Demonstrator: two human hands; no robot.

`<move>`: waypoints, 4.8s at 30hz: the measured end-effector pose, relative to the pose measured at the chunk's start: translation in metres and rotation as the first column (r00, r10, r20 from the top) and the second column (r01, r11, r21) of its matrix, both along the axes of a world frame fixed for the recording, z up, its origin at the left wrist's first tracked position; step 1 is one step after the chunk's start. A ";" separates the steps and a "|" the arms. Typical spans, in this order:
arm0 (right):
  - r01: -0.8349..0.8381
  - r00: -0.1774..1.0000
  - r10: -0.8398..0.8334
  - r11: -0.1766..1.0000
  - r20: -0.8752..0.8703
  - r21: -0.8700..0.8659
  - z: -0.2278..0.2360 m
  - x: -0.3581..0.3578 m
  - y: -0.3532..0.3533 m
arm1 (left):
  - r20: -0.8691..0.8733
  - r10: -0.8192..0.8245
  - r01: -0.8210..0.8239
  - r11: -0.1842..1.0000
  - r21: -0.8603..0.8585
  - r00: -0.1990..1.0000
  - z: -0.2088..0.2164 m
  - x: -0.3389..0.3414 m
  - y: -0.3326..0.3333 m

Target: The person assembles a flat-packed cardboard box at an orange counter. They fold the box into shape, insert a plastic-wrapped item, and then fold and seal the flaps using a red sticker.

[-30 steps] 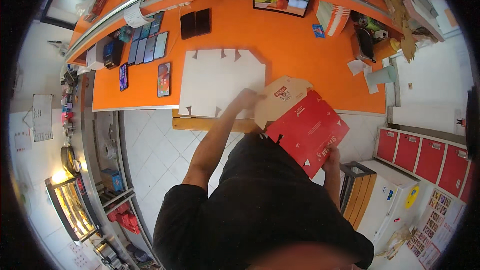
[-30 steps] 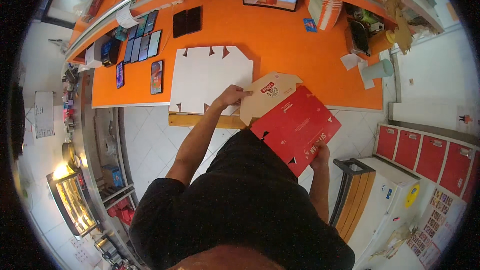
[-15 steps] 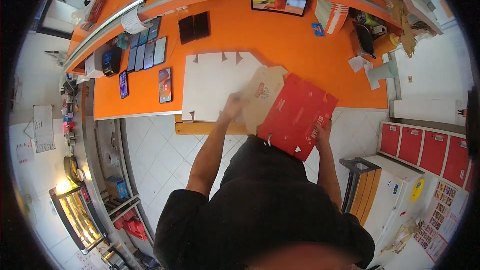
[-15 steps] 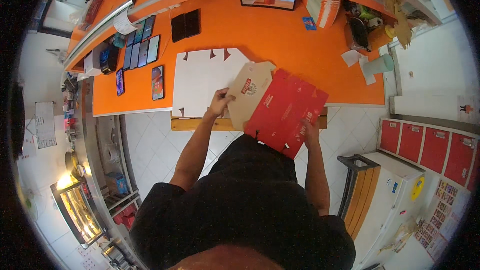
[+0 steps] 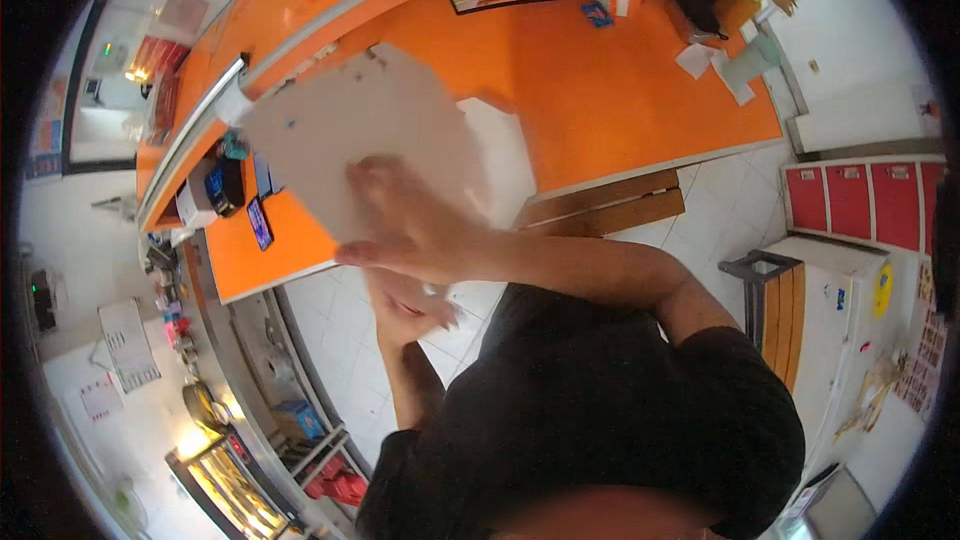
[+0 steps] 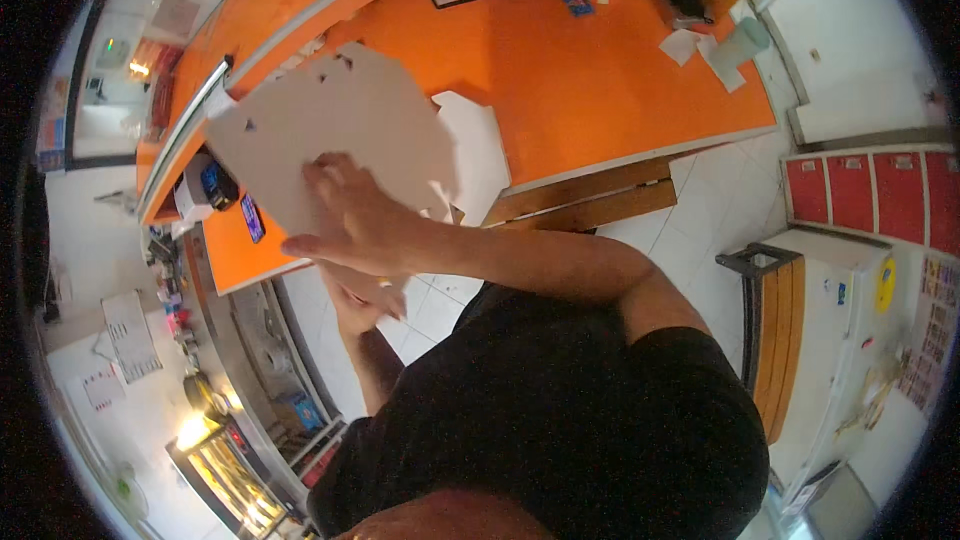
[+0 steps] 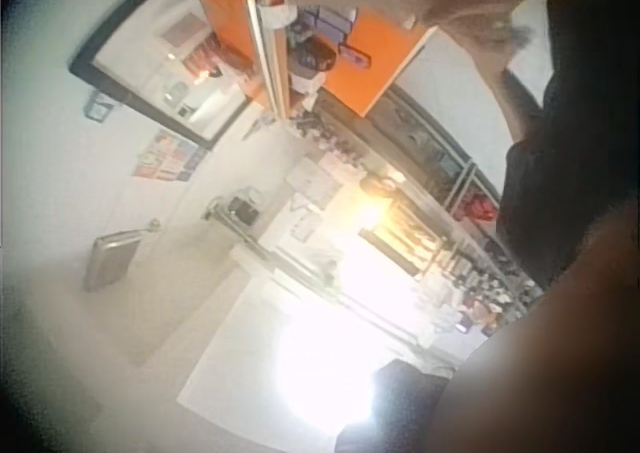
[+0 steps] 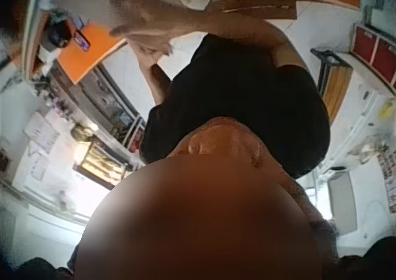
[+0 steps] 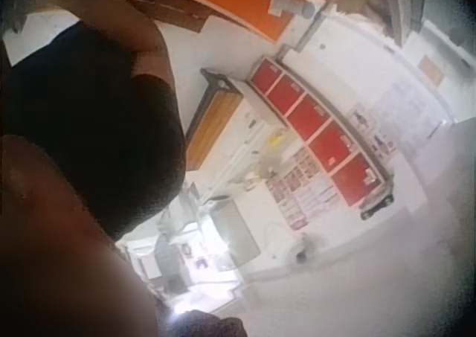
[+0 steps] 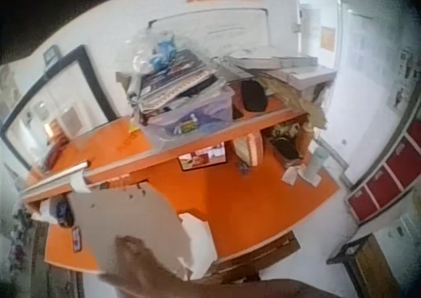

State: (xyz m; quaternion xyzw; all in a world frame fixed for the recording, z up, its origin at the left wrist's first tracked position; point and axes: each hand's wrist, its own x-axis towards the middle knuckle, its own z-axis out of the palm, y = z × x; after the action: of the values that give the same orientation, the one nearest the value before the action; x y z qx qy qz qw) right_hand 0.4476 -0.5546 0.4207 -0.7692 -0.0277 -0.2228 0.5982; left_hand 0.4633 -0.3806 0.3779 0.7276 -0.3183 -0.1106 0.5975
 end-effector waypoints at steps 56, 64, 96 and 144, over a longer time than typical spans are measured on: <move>0.780 0.557 0.007 0.339 -0.830 0.526 -0.388 -0.140 -0.075 | -0.995 0.075 -0.349 0.936 0.048 0.065 -0.284 -0.116 -0.060; 0.710 0.645 0.169 0.229 -0.746 0.666 -0.385 -0.135 -0.105 | -0.994 0.108 -0.413 0.905 0.103 -0.011 -0.313 -0.118 -0.070; 0.622 0.720 -0.463 0.101 -0.517 0.776 -0.383 -0.300 -0.277 | -0.999 -0.030 -0.615 0.789 -0.010 -0.022 -0.198 -0.094 -0.156; 0.369 0.581 0.369 0.674 -0.725 0.639 -0.345 -0.245 -0.174 | -0.748 -0.477 0.801 0.587 0.120 0.461 -0.192 -0.110 -0.147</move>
State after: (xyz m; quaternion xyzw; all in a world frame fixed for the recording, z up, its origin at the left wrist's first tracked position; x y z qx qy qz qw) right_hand 0.2027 -0.7286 0.0753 -0.4700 0.3418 0.1642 0.7971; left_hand 0.3534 -0.5278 0.1856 0.5768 -0.3130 -0.6482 0.3862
